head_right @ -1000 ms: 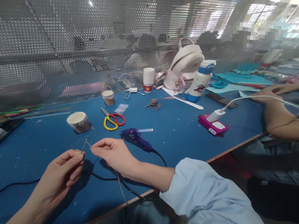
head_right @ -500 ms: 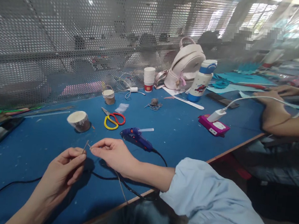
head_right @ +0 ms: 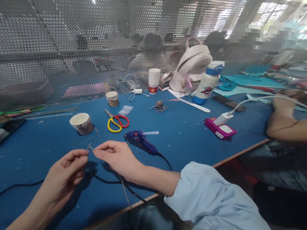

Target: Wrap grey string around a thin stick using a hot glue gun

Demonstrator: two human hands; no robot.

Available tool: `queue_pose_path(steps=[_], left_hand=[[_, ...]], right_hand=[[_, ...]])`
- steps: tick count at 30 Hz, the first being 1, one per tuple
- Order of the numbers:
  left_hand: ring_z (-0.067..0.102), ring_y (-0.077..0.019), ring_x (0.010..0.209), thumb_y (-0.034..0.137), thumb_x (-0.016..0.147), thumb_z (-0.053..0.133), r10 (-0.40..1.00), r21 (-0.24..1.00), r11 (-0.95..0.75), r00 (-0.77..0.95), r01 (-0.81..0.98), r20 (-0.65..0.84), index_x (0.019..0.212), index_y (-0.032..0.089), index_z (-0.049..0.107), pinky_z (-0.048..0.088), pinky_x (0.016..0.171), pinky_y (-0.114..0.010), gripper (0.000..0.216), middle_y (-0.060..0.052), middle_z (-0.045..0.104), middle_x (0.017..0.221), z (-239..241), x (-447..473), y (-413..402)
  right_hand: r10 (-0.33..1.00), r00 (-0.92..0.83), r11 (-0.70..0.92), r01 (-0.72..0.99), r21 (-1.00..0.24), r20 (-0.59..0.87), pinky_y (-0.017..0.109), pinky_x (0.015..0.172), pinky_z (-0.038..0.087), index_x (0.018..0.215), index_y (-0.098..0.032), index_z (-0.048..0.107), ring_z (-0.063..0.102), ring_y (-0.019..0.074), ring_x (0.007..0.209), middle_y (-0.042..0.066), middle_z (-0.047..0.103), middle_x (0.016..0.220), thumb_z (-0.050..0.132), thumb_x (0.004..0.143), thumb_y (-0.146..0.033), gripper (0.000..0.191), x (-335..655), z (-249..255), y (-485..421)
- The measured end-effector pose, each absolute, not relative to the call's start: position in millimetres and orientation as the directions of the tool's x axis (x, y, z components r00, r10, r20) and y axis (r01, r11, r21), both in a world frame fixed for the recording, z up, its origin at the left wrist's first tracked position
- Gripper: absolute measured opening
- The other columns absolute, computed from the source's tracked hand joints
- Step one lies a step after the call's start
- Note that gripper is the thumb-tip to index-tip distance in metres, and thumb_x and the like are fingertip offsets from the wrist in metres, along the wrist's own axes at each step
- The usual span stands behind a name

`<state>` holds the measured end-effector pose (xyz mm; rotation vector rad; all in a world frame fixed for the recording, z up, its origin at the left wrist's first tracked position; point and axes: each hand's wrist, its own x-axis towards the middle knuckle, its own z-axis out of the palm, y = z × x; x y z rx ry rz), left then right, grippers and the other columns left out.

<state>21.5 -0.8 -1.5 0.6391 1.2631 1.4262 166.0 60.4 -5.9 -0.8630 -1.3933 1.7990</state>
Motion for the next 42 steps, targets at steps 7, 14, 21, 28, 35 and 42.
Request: queue_pose_path(steps=[7, 14, 21, 28, 35, 42], left_hand=[[0.023, -0.0016, 0.043, 0.030, 0.066, 0.076, 0.940, 0.907, 0.173, -0.212, -0.383, -0.269, 0.072, 0.011, 0.068, 0.017, 0.038, -0.015, 0.022, 0.008, 0.031, 0.049, -0.5, 18.4, -1.4], [0.029, 0.0000, 0.041, 0.027, 0.061, 0.080, 0.955, 0.933, 0.094, -0.233, -0.347, -0.183, 0.066, 0.013, 0.066, 0.019, 0.036, -0.015, 0.020, 0.005, 0.044, 0.058, -5.7, 17.0, 1.1], [0.037, 0.0000, 0.040, 0.023, 0.057, 0.082, 0.957, 0.944, 0.029, -0.265, -0.328, -0.121, 0.063, 0.015, 0.065, 0.023, 0.033, -0.015, 0.019, 0.004, 0.049, 0.071, -7.1, 19.5, 0.5], [0.035, 0.0002, 0.038, 0.022, 0.055, 0.083, 0.954, 0.943, 0.030, -0.271, -0.331, -0.126, 0.062, 0.015, 0.063, 0.022, 0.032, -0.015, 0.022, 0.005, 0.048, 0.069, -6.7, 20.2, 0.0], [0.035, -0.0014, 0.042, 0.023, 0.052, 0.084, 0.931, 0.935, 0.079, -0.309, -0.347, -0.193, 0.066, 0.016, 0.063, 0.024, 0.037, -0.015, 0.027, 0.006, 0.049, 0.062, -5.8, 21.2, 1.4], [0.029, -0.0032, 0.045, 0.031, 0.063, 0.078, 0.946, 0.934, 0.113, -0.252, -0.338, -0.206, 0.068, 0.012, 0.068, 0.022, 0.039, -0.016, 0.022, 0.007, 0.038, 0.050, -3.6, 20.7, 0.0]], right_hand=[[0.844, -0.529, -0.179, -0.121, -0.976, -0.089, 0.019, 0.035, 0.020, 0.083, -0.014, 0.066, 0.029, 0.0031, 0.037, -0.009, 0.043, 0.047, 0.069, 0.071, -0.037, 0.026, 166.3, -5.1, 61.3], [0.845, -0.529, -0.172, -0.126, -0.977, -0.080, 0.019, 0.035, 0.020, 0.085, -0.014, 0.066, 0.030, 0.0033, 0.037, -0.009, 0.044, 0.048, 0.069, 0.071, -0.037, 0.027, 166.3, -7.5, 62.7], [0.837, -0.542, -0.171, -0.127, -0.977, -0.076, 0.019, 0.035, 0.021, 0.085, -0.014, 0.066, 0.031, 0.0033, 0.038, -0.008, 0.046, 0.051, 0.069, 0.072, -0.037, 0.026, 165.4, -9.0, 62.1], [0.826, -0.555, -0.195, -0.123, -0.973, -0.096, 0.019, 0.037, 0.021, 0.084, -0.014, 0.067, 0.030, 0.0028, 0.041, -0.007, 0.049, 0.055, 0.069, 0.072, -0.036, 0.026, 163.7, -7.1, 60.0], [0.834, -0.549, -0.160, -0.136, -0.978, -0.060, 0.019, 0.043, 0.025, 0.080, -0.014, 0.067, 0.035, 0.0033, 0.045, -0.006, 0.052, 0.056, 0.067, 0.073, -0.029, 0.017, 162.6, -5.0, 59.7], [0.832, -0.547, -0.158, -0.085, -0.984, -0.087, 0.020, 0.040, 0.021, 0.082, -0.014, 0.067, 0.033, 0.0039, 0.043, -0.006, 0.050, 0.054, 0.066, 0.074, -0.032, 0.020, 163.1, -7.7, 61.4]])
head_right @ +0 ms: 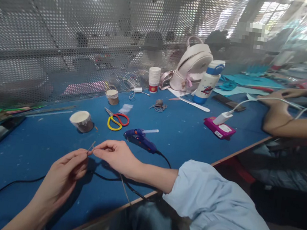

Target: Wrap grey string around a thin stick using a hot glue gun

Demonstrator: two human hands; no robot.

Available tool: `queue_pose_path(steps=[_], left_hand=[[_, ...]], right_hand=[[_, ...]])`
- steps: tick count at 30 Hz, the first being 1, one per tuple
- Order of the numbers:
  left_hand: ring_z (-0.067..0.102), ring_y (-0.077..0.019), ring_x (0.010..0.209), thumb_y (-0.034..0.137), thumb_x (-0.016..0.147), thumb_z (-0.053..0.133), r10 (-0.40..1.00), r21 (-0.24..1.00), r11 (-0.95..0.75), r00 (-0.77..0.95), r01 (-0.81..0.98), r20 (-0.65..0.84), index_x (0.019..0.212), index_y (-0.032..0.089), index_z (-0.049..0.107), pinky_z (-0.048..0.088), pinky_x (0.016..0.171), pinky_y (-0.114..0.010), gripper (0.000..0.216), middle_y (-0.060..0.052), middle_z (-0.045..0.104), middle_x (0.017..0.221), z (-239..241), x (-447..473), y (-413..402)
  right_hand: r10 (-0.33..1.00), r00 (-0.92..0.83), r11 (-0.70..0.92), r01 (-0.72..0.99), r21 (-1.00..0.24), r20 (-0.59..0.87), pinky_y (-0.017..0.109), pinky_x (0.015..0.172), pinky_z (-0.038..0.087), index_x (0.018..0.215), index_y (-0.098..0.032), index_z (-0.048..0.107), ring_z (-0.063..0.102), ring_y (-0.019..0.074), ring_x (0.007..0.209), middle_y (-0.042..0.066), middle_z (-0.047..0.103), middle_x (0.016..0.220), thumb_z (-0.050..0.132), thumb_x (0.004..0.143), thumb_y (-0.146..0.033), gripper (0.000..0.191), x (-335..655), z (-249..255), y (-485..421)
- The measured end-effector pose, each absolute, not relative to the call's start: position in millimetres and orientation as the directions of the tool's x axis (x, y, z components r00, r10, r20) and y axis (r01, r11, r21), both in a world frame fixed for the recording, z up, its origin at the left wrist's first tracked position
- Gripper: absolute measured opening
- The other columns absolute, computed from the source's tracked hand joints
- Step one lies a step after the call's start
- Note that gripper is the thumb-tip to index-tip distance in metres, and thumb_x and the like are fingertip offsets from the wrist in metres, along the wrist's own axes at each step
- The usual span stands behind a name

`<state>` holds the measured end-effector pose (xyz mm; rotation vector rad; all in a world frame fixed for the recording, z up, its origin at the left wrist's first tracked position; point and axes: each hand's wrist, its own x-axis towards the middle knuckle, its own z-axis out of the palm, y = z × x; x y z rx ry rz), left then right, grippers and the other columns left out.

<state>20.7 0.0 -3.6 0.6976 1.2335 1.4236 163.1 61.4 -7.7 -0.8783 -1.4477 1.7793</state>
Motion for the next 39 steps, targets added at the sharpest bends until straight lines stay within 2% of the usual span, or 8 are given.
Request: queue_pose_path(steps=[7, 15, 21, 28, 32, 35, 39], left_hand=[[0.032, -0.0021, 0.044, 0.029, 0.060, 0.080, 0.951, 0.946, 0.052, -0.274, -0.319, -0.144, 0.065, 0.015, 0.066, 0.021, 0.039, -0.017, 0.020, 0.004, 0.048, 0.060, -9.2, 19.7, 2.6], [0.035, -0.0019, 0.044, 0.027, 0.059, 0.080, 0.949, 0.955, 0.042, -0.287, -0.295, -0.131, 0.066, 0.016, 0.066, 0.023, 0.040, -0.017, 0.019, 0.005, 0.048, 0.062, -9.4, 19.0, 1.0], [0.036, 0.0000, 0.041, 0.025, 0.054, 0.082, 0.942, 0.959, -0.007, -0.323, -0.282, -0.088, 0.059, 0.014, 0.063, 0.023, 0.037, -0.017, 0.023, 0.004, 0.049, 0.072, -6.0, 21.1, 1.5], [0.031, -0.0018, 0.039, 0.027, 0.059, 0.081, 0.930, 0.937, 0.076, -0.314, -0.342, -0.190, 0.068, 0.017, 0.061, 0.021, 0.037, -0.015, 0.024, 0.008, 0.043, 0.054, -3.5, 21.2, -0.4], [0.028, -0.0027, 0.042, 0.027, 0.063, 0.079, 0.929, 0.923, 0.124, -0.285, -0.365, -0.238, 0.077, 0.015, 0.065, 0.021, 0.038, -0.015, 0.023, 0.008, 0.039, 0.049, -1.7, 20.0, -1.4], [0.027, -0.0029, 0.045, 0.030, 0.067, 0.075, 0.945, 0.925, 0.124, -0.242, -0.360, -0.221, 0.074, 0.011, 0.067, 0.021, 0.039, -0.016, 0.022, 0.006, 0.040, 0.052, -1.8, 18.8, -1.1], [0.030, -0.0036, 0.045, 0.031, 0.068, 0.075, 0.955, 0.944, 0.078, -0.249, -0.322, -0.164, 0.070, 0.012, 0.067, 0.023, 0.040, -0.017, 0.021, 0.006, 0.039, 0.051, -4.1, 18.9, 0.8]], right_hand=[[0.833, -0.548, -0.124, -0.060, -0.990, -0.071, 0.020, 0.044, 0.026, 0.080, -0.013, 0.068, 0.036, 0.0039, 0.046, -0.006, 0.050, 0.056, 0.066, 0.075, -0.030, 0.018, 163.3, -6.7, 60.6], [0.830, -0.556, -0.082, -0.033, -0.996, -0.050, 0.019, 0.046, 0.029, 0.080, -0.013, 0.068, 0.037, 0.0049, 0.050, -0.005, 0.050, 0.057, 0.065, 0.075, -0.032, 0.020, 164.0, -6.8, 59.8], [0.824, -0.563, -0.087, -0.019, -0.996, -0.061, 0.019, 0.046, 0.029, 0.080, -0.014, 0.068, 0.037, 0.0050, 0.049, -0.004, 0.051, 0.058, 0.067, 0.073, -0.036, 0.024, 164.0, -7.4, 59.3], [0.821, -0.567, -0.088, -0.014, -0.996, -0.065, 0.020, 0.046, 0.027, 0.081, -0.013, 0.068, 0.036, 0.0046, 0.048, -0.005, 0.050, 0.057, 0.066, 0.074, -0.034, 0.022, 163.7, -6.5, 59.2], [0.823, -0.564, -0.081, -0.014, -0.997, -0.059, 0.020, 0.047, 0.028, 0.079, -0.013, 0.068, 0.037, 0.0049, 0.049, -0.005, 0.051, 0.056, 0.067, 0.073, -0.033, 0.021, 163.9, -4.6, 59.3], [0.820, -0.570, -0.071, -0.021, -0.997, -0.047, 0.020, 0.047, 0.027, 0.078, -0.013, 0.068, 0.035, 0.0050, 0.049, -0.005, 0.049, 0.054, 0.066, 0.074, -0.033, 0.021, 164.1, -3.5, 59.0], [0.819, -0.571, -0.073, -0.023, -0.997, -0.047, 0.019, 0.045, 0.027, 0.080, -0.013, 0.068, 0.036, 0.0047, 0.049, -0.004, 0.051, 0.058, 0.065, 0.075, -0.034, 0.022, 164.1, -4.8, 59.3]])
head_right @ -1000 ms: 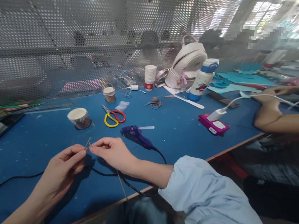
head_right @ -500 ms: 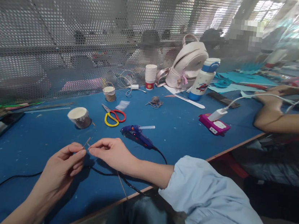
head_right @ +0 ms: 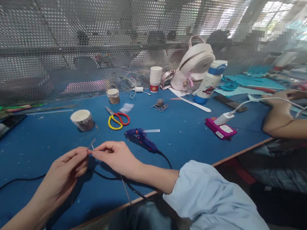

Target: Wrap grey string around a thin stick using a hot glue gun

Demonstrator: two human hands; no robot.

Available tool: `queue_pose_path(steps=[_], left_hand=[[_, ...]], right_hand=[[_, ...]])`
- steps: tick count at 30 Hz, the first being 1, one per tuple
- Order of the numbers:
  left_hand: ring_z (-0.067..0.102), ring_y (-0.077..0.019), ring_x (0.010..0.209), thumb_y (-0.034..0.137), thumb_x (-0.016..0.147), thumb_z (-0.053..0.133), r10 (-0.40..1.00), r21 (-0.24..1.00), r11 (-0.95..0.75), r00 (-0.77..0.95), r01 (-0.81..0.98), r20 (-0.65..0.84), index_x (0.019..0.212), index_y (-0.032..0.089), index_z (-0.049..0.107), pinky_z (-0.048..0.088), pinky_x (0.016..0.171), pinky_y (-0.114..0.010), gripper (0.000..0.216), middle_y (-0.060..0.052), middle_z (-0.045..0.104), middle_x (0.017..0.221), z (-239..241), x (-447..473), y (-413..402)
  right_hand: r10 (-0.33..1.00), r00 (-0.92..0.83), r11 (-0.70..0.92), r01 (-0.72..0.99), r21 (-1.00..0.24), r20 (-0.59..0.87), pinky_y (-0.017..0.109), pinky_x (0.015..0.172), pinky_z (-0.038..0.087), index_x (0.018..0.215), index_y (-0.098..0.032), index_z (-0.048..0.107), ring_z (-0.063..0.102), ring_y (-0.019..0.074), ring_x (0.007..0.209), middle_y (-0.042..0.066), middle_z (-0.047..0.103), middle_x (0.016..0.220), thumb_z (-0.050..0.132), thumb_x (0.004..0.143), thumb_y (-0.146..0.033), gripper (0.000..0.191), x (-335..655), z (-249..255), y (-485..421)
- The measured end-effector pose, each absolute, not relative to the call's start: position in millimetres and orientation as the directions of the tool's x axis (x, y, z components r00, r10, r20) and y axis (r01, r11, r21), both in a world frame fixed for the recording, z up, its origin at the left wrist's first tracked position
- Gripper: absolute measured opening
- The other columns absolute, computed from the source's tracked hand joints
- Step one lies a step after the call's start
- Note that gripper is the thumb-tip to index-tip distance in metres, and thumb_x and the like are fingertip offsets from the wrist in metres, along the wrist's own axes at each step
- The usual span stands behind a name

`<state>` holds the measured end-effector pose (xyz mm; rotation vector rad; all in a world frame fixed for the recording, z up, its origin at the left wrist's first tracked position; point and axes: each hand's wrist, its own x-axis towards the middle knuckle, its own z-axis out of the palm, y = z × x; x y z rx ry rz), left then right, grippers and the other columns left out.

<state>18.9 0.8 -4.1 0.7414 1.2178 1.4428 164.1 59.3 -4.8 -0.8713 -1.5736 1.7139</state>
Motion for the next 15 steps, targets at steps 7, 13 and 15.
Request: queue_pose_path(steps=[7, 13, 15], left_hand=[[0.037, -0.0026, 0.044, 0.028, 0.060, 0.080, 0.946, 0.953, 0.008, -0.308, -0.302, -0.106, 0.064, 0.014, 0.065, 0.025, 0.038, -0.017, 0.021, 0.003, 0.049, 0.064, -5.3, 21.6, 2.4], [0.040, -0.0030, 0.044, 0.025, 0.056, 0.082, 0.938, 0.945, 0.022, -0.320, -0.325, -0.132, 0.063, 0.013, 0.064, 0.027, 0.035, -0.017, 0.023, 0.002, 0.050, 0.068, -5.7, 20.6, 1.1], [0.042, -0.0031, 0.044, 0.024, 0.055, 0.082, 0.935, 0.944, 0.027, -0.325, -0.330, -0.141, 0.063, 0.013, 0.063, 0.028, 0.035, -0.017, 0.023, 0.001, 0.053, 0.071, -5.4, 21.0, 1.6]], right_hand=[[0.823, -0.566, -0.059, -0.011, -0.998, -0.042, 0.019, 0.045, 0.028, 0.081, -0.013, 0.068, 0.036, 0.0050, 0.049, -0.004, 0.050, 0.057, 0.065, 0.075, -0.034, 0.021, 164.1, -7.6, 60.3], [0.820, -0.571, -0.049, -0.010, -0.999, -0.034, 0.019, 0.047, 0.029, 0.080, -0.013, 0.068, 0.037, 0.0049, 0.049, -0.005, 0.050, 0.057, 0.065, 0.075, -0.033, 0.020, 164.4, -6.9, 59.8], [0.819, -0.573, -0.045, -0.017, -0.999, -0.027, 0.019, 0.047, 0.029, 0.079, -0.013, 0.068, 0.037, 0.0048, 0.049, -0.005, 0.050, 0.056, 0.065, 0.075, -0.031, 0.019, 164.1, -6.1, 59.8]])
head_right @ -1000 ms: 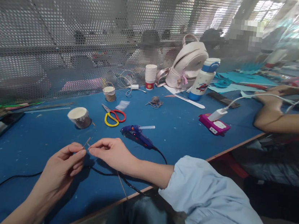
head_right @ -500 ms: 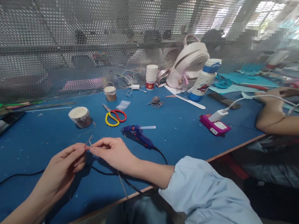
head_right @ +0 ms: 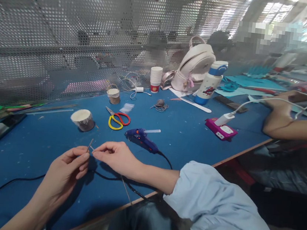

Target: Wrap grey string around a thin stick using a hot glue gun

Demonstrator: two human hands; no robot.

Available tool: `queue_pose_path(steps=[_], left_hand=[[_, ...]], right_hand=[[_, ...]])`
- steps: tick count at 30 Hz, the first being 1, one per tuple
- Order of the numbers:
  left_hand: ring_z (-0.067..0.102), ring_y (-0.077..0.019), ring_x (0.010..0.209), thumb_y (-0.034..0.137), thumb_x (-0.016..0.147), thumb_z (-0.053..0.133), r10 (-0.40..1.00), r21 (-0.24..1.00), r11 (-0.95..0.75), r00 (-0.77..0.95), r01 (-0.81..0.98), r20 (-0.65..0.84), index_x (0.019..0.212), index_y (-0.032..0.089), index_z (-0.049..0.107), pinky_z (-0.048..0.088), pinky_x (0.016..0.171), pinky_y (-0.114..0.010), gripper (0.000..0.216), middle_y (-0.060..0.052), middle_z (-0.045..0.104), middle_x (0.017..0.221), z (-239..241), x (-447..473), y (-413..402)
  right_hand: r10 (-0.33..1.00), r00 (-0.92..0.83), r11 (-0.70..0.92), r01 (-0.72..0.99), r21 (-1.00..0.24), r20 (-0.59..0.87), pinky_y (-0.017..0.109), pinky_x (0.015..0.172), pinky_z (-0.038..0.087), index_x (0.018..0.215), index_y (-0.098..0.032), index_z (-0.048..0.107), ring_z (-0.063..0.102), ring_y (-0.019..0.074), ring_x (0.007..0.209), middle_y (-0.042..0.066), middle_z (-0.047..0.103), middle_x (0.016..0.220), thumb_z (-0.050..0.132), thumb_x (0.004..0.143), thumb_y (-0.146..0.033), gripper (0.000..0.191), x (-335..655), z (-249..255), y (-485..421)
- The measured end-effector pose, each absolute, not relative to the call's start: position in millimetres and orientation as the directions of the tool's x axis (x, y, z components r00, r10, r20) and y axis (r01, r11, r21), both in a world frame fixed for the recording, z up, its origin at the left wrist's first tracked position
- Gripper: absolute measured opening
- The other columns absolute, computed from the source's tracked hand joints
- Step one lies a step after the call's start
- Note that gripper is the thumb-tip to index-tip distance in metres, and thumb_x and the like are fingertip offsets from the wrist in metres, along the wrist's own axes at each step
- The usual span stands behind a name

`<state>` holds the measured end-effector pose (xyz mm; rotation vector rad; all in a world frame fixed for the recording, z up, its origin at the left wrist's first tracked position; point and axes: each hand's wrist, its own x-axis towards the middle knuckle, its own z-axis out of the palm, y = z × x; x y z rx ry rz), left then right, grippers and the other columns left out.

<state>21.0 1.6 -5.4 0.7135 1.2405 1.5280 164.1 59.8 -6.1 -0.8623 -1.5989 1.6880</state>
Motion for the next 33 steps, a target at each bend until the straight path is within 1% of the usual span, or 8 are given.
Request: queue_pose_path(steps=[11, 13, 15, 17, 22, 26, 28, 33], left_hand=[[0.042, -0.0031, 0.042, 0.024, 0.053, 0.083, 0.933, 0.933, 0.033, -0.324, -0.359, -0.158, 0.062, 0.014, 0.059, 0.028, 0.035, -0.016, 0.027, 0.000, 0.060, 0.069, -4.7, 20.6, 3.0], [0.038, -0.0028, 0.039, 0.026, 0.056, 0.082, 0.929, 0.932, 0.061, -0.321, -0.357, -0.184, 0.066, 0.015, 0.058, 0.025, 0.034, -0.016, 0.028, 0.003, 0.056, 0.060, -5.7, 20.6, 2.6], [0.031, -0.0021, 0.036, 0.029, 0.059, 0.080, 0.924, 0.929, 0.083, -0.321, -0.362, -0.208, 0.069, 0.017, 0.056, 0.021, 0.035, -0.015, 0.029, 0.009, 0.045, 0.048, -6.3, 20.7, 1.9], [0.027, -0.0020, 0.036, 0.030, 0.061, 0.080, 0.921, 0.923, 0.090, -0.322, -0.373, -0.221, 0.070, 0.017, 0.054, 0.019, 0.035, -0.015, 0.030, 0.011, 0.036, 0.044, -6.4, 20.6, 1.2], [0.024, -0.0016, 0.040, 0.028, 0.064, 0.077, 0.933, 0.902, 0.112, -0.268, -0.416, -0.240, 0.079, 0.014, 0.062, 0.018, 0.037, -0.015, 0.025, 0.010, 0.037, 0.049, -4.8, 19.5, 0.9], [0.023, -0.0015, 0.041, 0.031, 0.066, 0.076, 0.934, 0.908, 0.124, -0.261, -0.401, -0.243, 0.072, 0.010, 0.066, 0.019, 0.038, -0.015, 0.024, 0.009, 0.031, 0.046, -4.8, 18.8, 0.9], [0.027, -0.0019, 0.042, 0.030, 0.064, 0.078, 0.936, 0.916, 0.107, -0.273, -0.387, -0.224, 0.069, 0.010, 0.067, 0.022, 0.038, -0.014, 0.023, 0.008, 0.035, 0.047, -4.9, 18.5, 0.8], [0.046, -0.0056, 0.048, 0.026, 0.063, 0.078, 0.938, 0.917, 0.105, -0.268, -0.386, -0.220, 0.072, 0.012, 0.070, 0.035, 0.040, -0.015, 0.019, 0.000, 0.057, 0.059, -2.3, 17.3, 1.5]], right_hand=[[0.813, -0.579, -0.056, 0.021, -0.998, -0.058, 0.020, 0.050, 0.031, 0.075, -0.014, 0.068, 0.038, 0.0059, 0.051, -0.005, 0.050, 0.055, 0.066, 0.074, -0.032, 0.018, 163.0, -5.8, 59.1], [0.809, -0.583, -0.066, 0.022, -0.998, -0.066, 0.020, 0.050, 0.031, 0.075, -0.014, 0.068, 0.037, 0.0059, 0.050, -0.005, 0.050, 0.055, 0.066, 0.074, -0.032, 0.018, 162.8, -5.8, 58.8], [0.808, -0.584, -0.076, 0.027, -0.997, -0.078, 0.020, 0.050, 0.031, 0.075, -0.014, 0.068, 0.037, 0.0057, 0.050, -0.005, 0.051, 0.055, 0.066, 0.074, -0.031, 0.017, 162.6, -5.2, 58.5], [0.808, -0.583, -0.079, 0.034, -0.996, -0.084, 0.020, 0.050, 0.031, 0.075, -0.014, 0.068, 0.038, 0.0055, 0.050, -0.005, 0.051, 0.055, 0.066, 0.074, -0.030, 0.017, 162.4, -4.9, 58.2], [0.806, -0.589, -0.058, 0.029, -0.998, -0.064, 0.021, 0.051, 0.032, 0.076, -0.014, 0.068, 0.037, 0.0053, 0.050, -0.006, 0.050, 0.056, 0.066, 0.074, -0.029, 0.016, 162.8, -6.0, 58.6], [0.812, -0.581, -0.061, 0.013, -0.998, -0.057, 0.021, 0.051, 0.031, 0.077, -0.013, 0.069, 0.037, 0.0054, 0.050, -0.006, 0.049, 0.055, 0.066, 0.075, -0.030, 0.017, 163.7, -7.3, 59.4], [0.814, -0.578, -0.061, 0.005, -0.998, -0.053, 0.021, 0.049, 0.030, 0.078, -0.013, 0.069, 0.036, 0.0052, 0.049, -0.006, 0.048, 0.054, 0.066, 0.075, -0.032, 0.019, 164.3, -7.9, 60.1], [0.824, -0.562, -0.074, 0.013, -0.997, -0.068, 0.020, 0.046, 0.028, 0.078, -0.013, 0.068, 0.035, 0.0041, 0.046, -0.005, 0.050, 0.055, 0.066, 0.073, -0.033, 0.021, 165.5, -10.1, 62.7]])
